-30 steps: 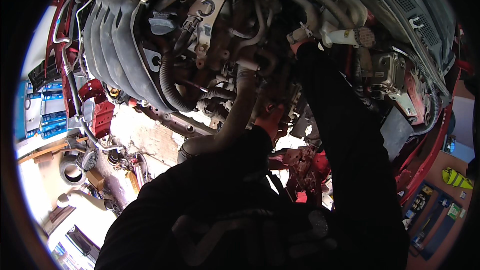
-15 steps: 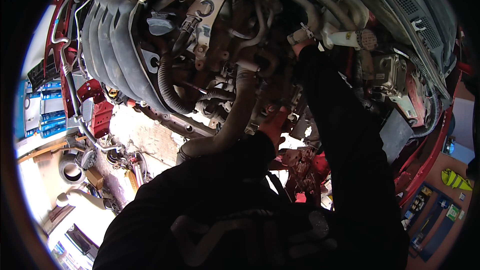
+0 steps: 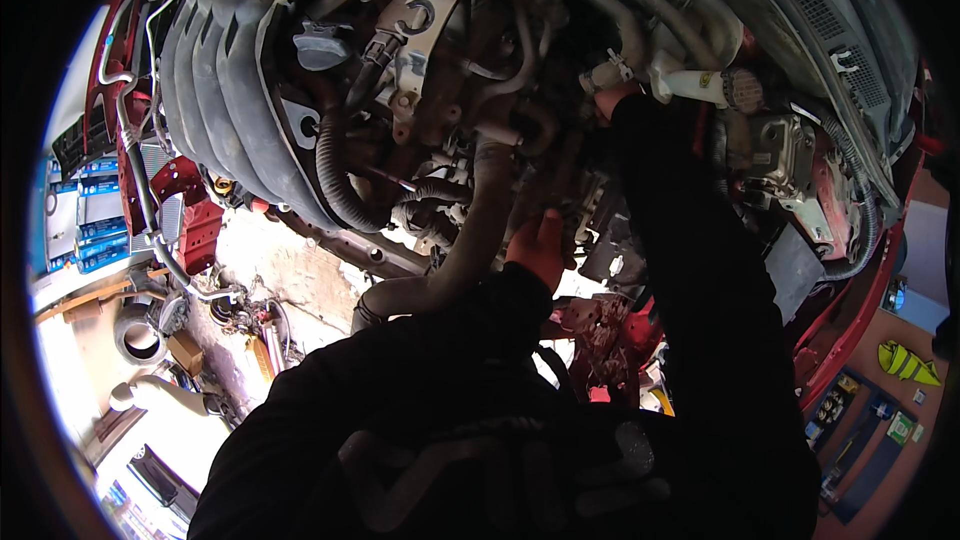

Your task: The person works on a car engine with the hood open, using a ratchet and socket to tighten bolts on the engine block. They reach into the engine bay, adjust components, and retrieve tools from a nearby toolbox.

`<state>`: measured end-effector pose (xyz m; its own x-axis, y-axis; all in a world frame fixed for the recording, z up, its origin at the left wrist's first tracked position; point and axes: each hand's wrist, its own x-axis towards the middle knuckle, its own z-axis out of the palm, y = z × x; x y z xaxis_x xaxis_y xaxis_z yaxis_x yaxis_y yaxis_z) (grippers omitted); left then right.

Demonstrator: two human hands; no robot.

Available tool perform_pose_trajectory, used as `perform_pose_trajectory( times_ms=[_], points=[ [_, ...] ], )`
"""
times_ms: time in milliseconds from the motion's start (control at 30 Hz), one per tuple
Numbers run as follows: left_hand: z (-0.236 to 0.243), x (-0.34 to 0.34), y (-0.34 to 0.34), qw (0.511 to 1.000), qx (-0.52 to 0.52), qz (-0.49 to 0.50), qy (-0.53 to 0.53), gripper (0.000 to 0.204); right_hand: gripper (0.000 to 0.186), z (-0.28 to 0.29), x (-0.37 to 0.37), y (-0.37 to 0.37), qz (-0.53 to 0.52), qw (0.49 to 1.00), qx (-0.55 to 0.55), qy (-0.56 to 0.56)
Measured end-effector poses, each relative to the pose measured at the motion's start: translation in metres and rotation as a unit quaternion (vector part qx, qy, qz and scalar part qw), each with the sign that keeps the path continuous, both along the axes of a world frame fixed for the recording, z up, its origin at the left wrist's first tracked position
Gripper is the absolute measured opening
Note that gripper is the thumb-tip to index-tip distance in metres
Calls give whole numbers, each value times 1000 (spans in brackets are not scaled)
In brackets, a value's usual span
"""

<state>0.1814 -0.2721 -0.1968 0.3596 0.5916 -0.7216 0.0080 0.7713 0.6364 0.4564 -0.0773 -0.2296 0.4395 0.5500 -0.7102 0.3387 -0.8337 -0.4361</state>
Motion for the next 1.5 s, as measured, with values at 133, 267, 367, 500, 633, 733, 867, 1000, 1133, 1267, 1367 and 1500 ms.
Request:
perform_pose_trajectory(
  times_ms=[133,267,367,500,633,733,867,1000,1133,1267,1367,1500],
  points=[
    [3,2,0,998,-39,41,-29,46,44,-14,13,2,120,988,45,-84],
    [4,4,-2,998,-38,51,-22,45,43,-39,29,8,267,937,81,-209],
    [3,6,-3,996,-40,62,-43,44,44,-53,34,10,340,897,87,-268],
    [2,7,-1,996,-29,63,-59,42,44,-64,30,10,417,841,89,-333],
    [-1,6,-1,997,-26,61,-49,41,44,-71,28,12,461,798,95,-376],
    [-12,5,-4,999,-18,39,-11,35,44,-76,29,15,496,763,82,-407],
    [-34,0,-2,963,226,-145,9,28,45,-79,28,18,461,806,68,-364],
    [-29,4,-7,937,285,-197,38,22,46,-70,22,18,461,810,78,-354],
    [6,7,-7,995,20,-85,-45,32,48,-53,16,13,354,885,101,-286],
    [42,5,1,903,337,-249,93,44,51,-39,13,4,352,886,130,-271],
    [53,12,12,744,511,-386,187,47,53,-34,11,-1,353,890,151,-247],
    [42,34,24,583,545,-496,342,51,53,-27,8,-1,331,909,146,-204]
  ],
)
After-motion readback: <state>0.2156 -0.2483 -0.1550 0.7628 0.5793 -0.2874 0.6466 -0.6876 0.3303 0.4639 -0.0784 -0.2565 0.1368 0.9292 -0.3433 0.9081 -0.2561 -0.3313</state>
